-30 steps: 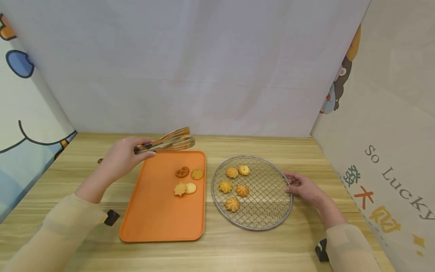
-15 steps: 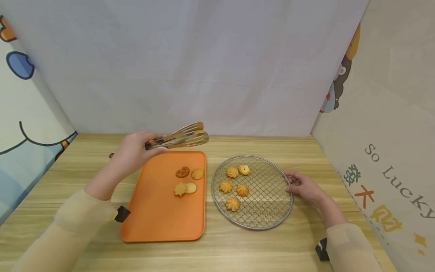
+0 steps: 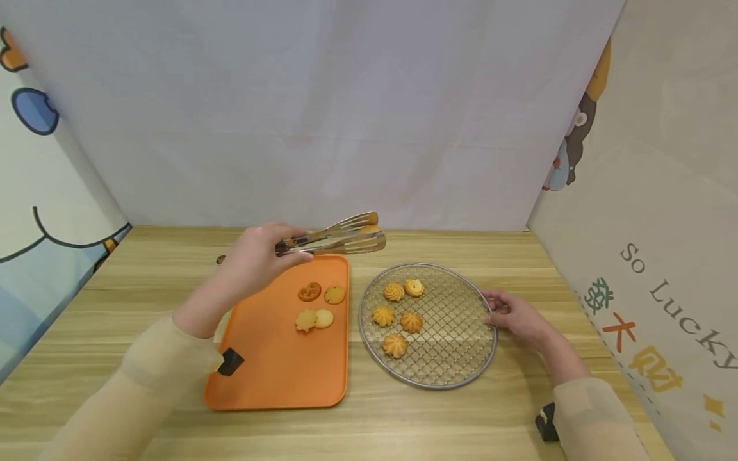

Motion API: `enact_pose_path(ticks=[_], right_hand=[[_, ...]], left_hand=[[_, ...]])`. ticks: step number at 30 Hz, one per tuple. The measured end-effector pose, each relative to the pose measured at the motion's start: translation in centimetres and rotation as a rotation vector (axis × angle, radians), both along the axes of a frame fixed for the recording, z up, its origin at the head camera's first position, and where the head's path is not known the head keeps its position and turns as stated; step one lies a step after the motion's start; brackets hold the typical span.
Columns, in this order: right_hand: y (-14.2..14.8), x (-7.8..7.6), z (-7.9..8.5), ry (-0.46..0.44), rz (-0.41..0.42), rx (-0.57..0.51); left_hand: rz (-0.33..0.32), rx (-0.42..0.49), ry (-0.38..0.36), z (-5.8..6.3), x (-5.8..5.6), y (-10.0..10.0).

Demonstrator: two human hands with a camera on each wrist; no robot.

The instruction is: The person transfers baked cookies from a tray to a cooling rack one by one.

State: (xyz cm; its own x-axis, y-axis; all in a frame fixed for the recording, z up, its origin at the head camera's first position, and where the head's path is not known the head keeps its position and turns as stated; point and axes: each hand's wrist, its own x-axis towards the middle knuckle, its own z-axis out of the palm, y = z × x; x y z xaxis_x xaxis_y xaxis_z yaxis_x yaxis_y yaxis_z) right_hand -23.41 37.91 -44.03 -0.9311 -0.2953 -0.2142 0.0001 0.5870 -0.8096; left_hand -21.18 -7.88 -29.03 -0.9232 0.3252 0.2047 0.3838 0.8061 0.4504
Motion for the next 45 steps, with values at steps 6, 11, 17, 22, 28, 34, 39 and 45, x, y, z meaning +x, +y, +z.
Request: enact_pose_path(ticks=[6,11,17,22,28,34,39,45], right_hand=[[-0.1,-0.1,0.0,-0.007,0.003,0.004],[-0.1,-0.1,0.0,-0.005,0.002,0.005],[0.0,-0.1,-0.1,-0.001,-0.002,0.012],[-0.1,0.0,0.0,0.002,-0.002,0.01],[-0.1,0.0,0.1,0.012,-0.004,0.008],[-0.1,0.0,0.0,0.018,-0.002,0.006],[-0.2,-0.1,-0.1,0.015,-0.003,0.02],[-0.1,-0.2,-0.2,0.009,0.001,0.031]], left_hand=[[-0.033,-0.015,-0.008,0.0,-0.1,1.5],[-0.075,-0.046,0.025,-0.4,-0.4,2.9],[-0.114,-0.069,0.04,-1.1,-0.9,4.5],[-0.141,-0.086,0.027,-1.7,-1.3,5.9],[-0.176,-0.088,0.026,-2.7,-1.7,7.6],[-0.183,-0.092,-0.014,-4.1,-2.1,9.3],[-0.187,-0.119,-0.035,-5.7,-2.6,10.5],[-0.188,-0.17,-0.064,-7.3,-2.9,11.7]])
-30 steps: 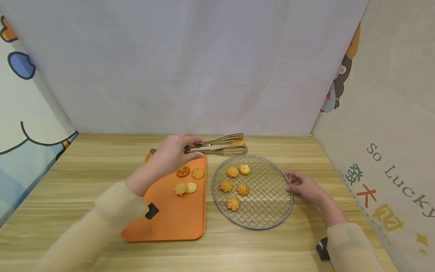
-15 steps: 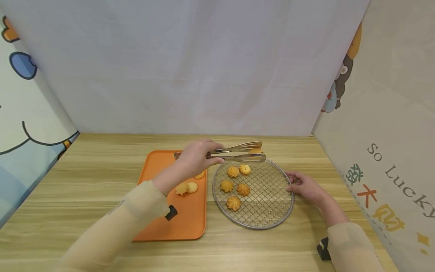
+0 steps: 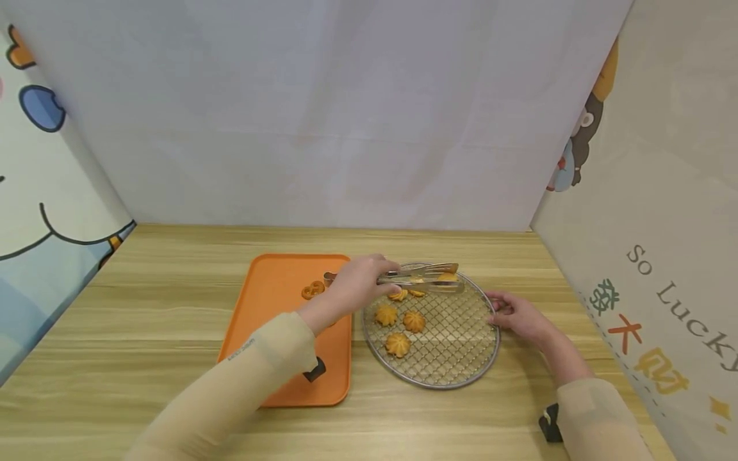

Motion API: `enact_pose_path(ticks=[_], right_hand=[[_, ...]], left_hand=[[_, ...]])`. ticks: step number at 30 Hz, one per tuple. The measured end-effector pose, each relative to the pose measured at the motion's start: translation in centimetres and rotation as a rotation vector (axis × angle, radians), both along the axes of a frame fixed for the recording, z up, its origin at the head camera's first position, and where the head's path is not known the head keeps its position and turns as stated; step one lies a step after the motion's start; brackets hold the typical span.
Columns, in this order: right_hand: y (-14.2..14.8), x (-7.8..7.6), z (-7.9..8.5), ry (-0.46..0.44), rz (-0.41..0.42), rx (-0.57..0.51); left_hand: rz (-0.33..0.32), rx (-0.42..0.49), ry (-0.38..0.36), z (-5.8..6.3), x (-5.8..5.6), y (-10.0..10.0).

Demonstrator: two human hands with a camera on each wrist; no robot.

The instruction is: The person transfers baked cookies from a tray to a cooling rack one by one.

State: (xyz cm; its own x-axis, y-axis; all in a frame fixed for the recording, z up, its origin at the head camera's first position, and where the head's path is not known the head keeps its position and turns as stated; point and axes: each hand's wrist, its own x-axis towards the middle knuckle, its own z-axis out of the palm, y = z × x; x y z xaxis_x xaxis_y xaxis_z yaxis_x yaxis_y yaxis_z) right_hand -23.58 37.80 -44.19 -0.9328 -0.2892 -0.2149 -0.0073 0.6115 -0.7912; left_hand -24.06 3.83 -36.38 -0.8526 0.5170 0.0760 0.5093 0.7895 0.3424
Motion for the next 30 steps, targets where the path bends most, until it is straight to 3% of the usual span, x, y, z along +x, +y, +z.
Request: enact_pose_path(ticks=[14,30], right_hand=[[0.2,-0.2,-0.4,0.016,0.004,0.0],[-0.1,0.0,-0.3,0.011,0.007,-0.028]], left_hand=[[0.001,-0.097,-0.039,-3.3,-0.7,1.7],[0.019,-0.143,-0.026,-4.6,-0.5,2.4]])
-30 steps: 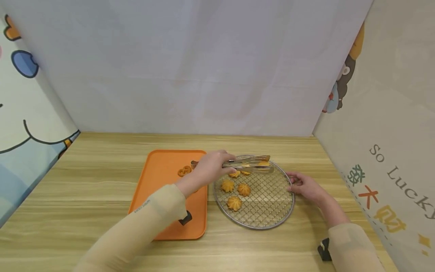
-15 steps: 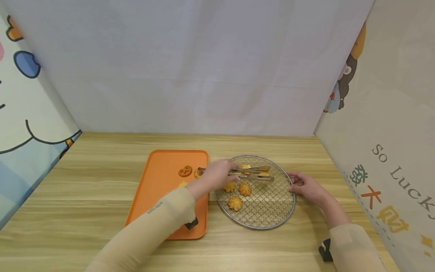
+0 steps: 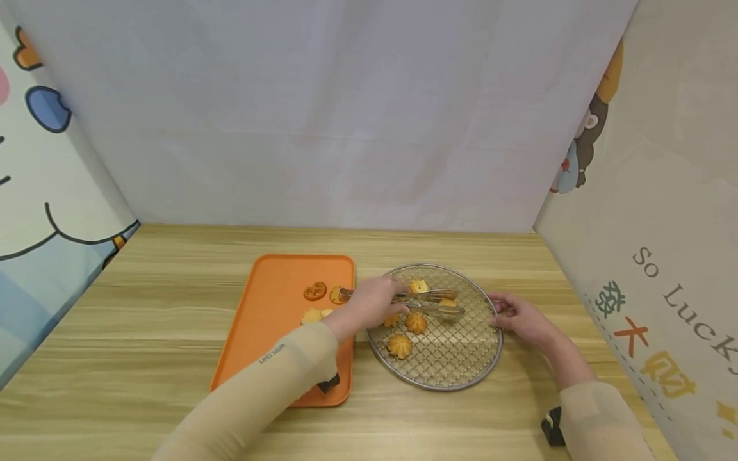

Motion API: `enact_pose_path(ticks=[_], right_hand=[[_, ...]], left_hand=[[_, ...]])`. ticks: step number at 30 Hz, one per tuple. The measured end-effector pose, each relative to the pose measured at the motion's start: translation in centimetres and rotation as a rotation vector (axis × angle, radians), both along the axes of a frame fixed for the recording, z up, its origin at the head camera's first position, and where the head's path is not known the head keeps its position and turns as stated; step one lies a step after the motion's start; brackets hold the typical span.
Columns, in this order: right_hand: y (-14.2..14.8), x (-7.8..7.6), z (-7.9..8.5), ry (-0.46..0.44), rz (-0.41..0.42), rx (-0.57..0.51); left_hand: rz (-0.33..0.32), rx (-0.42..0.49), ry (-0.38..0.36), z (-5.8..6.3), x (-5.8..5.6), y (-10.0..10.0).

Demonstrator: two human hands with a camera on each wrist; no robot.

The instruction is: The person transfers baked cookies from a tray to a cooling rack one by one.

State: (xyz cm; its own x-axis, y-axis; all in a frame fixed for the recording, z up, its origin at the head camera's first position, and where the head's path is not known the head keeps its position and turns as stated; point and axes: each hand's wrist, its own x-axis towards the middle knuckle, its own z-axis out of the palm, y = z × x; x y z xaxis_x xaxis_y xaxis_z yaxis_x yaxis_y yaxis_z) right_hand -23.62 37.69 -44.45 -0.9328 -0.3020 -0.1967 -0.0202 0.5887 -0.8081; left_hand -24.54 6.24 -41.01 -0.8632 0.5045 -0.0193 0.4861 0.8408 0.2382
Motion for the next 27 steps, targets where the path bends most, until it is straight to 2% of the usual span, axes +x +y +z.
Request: enact_pose_path(ticks=[16,27], right_hand=[[0.1,-0.3,-0.2,-0.007,0.005,0.006],[0.0,-0.3,-0.4,-0.011,0.004,-0.011]], left_hand=[[0.004,0.05,-0.041,-0.3,0.0,-0.7],[0.015,0.107,-0.105,1.3,0.4,-1.9]])
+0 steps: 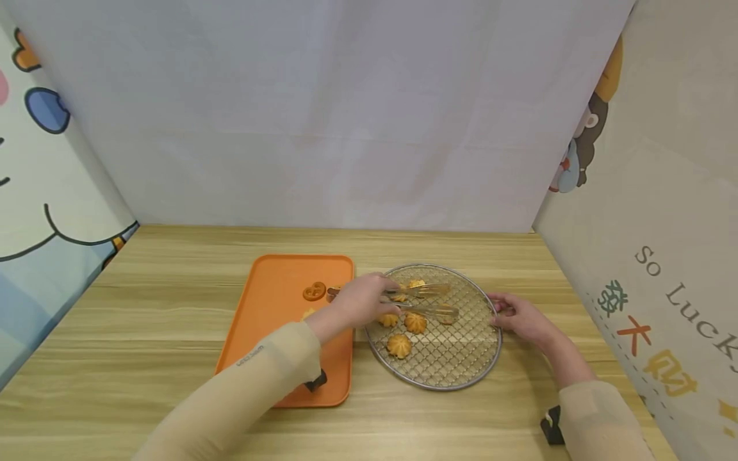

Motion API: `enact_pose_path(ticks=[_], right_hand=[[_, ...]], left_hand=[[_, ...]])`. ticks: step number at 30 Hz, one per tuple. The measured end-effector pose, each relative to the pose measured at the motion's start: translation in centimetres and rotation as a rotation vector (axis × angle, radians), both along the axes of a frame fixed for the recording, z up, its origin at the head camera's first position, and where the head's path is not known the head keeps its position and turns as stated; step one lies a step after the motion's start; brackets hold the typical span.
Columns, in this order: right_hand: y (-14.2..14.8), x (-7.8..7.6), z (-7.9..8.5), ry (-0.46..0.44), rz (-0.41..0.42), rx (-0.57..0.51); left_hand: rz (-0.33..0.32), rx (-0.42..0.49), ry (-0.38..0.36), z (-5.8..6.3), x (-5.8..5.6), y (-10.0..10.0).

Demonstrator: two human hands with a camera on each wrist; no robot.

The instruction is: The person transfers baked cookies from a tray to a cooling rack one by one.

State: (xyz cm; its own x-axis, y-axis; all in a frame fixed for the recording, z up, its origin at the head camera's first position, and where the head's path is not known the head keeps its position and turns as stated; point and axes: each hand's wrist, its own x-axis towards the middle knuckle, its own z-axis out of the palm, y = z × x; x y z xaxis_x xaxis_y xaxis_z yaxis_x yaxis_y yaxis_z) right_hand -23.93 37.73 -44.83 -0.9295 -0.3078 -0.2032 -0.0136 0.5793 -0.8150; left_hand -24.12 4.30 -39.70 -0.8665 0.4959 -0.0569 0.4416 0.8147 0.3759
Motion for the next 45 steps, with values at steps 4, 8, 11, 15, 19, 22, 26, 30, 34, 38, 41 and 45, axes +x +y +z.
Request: enact_pose_path(ticks=[4,8,11,15,19,22,26,30,34,38,41,45], right_hand=[[0.0,0.0,0.1,-0.001,-0.001,-0.001],[0.1,0.0,0.1,0.001,-0.003,0.005],[0.1,0.1,0.1,0.003,-0.005,0.004],[0.1,0.1,0.2,0.001,-0.008,0.001],[0.0,0.1,0.3,-0.003,-0.012,0.004],[0.0,0.2,0.4,-0.004,-0.014,0.01],[0.0,0.2,0.5,-0.003,-0.013,0.021],[0.1,0.2,0.5,-0.01,-0.012,0.03],[0.0,0.2,0.6,-0.018,-0.009,0.035],[-0.1,0.3,0.6,-0.019,-0.009,0.036],[-0.1,0.3,0.6,-0.017,-0.012,0.032],[-0.1,0.3,0.6,-0.009,-0.012,0.032]], left_hand=[[0.002,0.011,-0.003,0.6,0.0,-0.6],[-0.011,0.021,-0.001,1.3,0.1,-1.2],[-0.016,0.026,0.015,1.9,0.4,-1.6],[0.003,0.04,0.025,2.7,0.9,-2.2],[0.013,0.058,0.028,3.7,1.3,-2.9],[0.012,0.068,0.046,4.4,1.5,-3.6],[0.004,0.091,0.085,5.3,1.8,-4.5],[0.003,0.13,0.111,6.0,2.1,-5.4],[0.009,0.16,0.136,6.4,2.4,-6.4],[0.017,0.184,0.163,6.8,2.6,-7.5],[0.035,0.206,0.163,7.1,2.7,-8.3],[0.063,0.225,0.163,7.5,2.9,-9.3]])
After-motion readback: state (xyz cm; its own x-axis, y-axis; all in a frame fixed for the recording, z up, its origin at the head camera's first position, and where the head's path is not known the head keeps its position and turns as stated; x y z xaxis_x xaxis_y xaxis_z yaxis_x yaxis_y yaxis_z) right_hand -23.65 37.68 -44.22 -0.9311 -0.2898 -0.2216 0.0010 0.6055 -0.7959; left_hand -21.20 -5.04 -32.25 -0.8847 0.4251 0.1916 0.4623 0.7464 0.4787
